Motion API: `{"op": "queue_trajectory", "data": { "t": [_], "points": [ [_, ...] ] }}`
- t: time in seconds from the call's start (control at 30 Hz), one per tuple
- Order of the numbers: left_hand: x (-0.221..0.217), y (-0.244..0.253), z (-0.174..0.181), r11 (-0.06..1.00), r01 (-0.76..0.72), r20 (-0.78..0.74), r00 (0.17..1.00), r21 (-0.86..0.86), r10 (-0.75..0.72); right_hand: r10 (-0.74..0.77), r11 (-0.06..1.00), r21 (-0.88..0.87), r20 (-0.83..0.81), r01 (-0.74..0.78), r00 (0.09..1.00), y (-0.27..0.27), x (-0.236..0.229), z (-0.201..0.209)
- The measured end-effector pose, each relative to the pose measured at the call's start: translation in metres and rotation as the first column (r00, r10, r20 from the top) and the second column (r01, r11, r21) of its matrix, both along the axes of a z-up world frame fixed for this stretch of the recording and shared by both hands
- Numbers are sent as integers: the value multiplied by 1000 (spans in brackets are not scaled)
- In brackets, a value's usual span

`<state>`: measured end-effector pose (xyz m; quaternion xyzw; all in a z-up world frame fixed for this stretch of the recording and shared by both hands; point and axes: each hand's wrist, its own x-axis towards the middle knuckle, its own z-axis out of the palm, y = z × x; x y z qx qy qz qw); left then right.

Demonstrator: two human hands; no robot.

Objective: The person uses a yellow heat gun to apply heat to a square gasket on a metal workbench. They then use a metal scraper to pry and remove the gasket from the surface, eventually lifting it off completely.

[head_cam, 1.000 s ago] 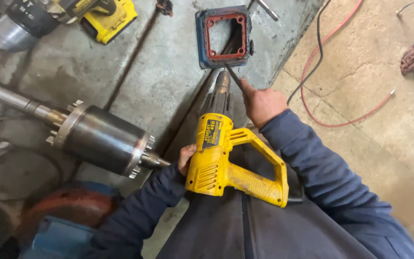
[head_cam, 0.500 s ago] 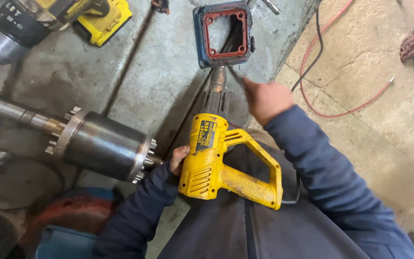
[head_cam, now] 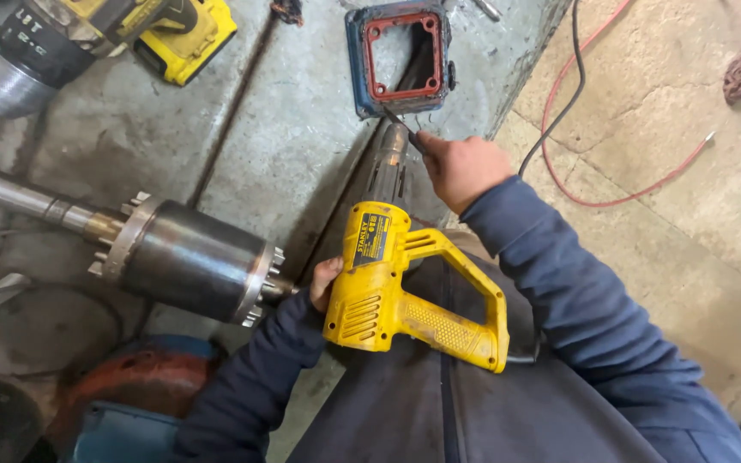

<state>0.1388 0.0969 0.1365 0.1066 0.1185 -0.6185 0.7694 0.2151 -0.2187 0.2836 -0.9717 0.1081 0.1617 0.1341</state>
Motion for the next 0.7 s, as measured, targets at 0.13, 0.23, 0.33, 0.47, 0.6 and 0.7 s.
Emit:
{"op": "queue_trajectory", "data": {
  "t": [0.13,0.23,0.33,0.47,0.6,0.7],
  "points": [
    [3,-2,7,997,-59,-31,998,-52,57,-1,1000,29,15,0,1000,-12,-7,2],
    [2,-3,5,998,-48,-28,999,-51,46,25,999,41,32,-26,999,-8,-2,-3],
    [2,-3,0,998,-51,-2,999,-29,51,37,998,39,33,-39,999,-9,3,-8],
    [10,-2,21,997,-60,-143,988,-52,52,17,998,64,-19,-16,1000,-19,-8,2],
    [14,-5,27,991,-92,-148,986,-94,78,8,999,44,-20,-7,1000,-9,-3,-6],
    [17,-6,35,993,-106,-85,990,45,109,12,1000,28,8,-12,1000,-4,-4,-7]
  ]
}}
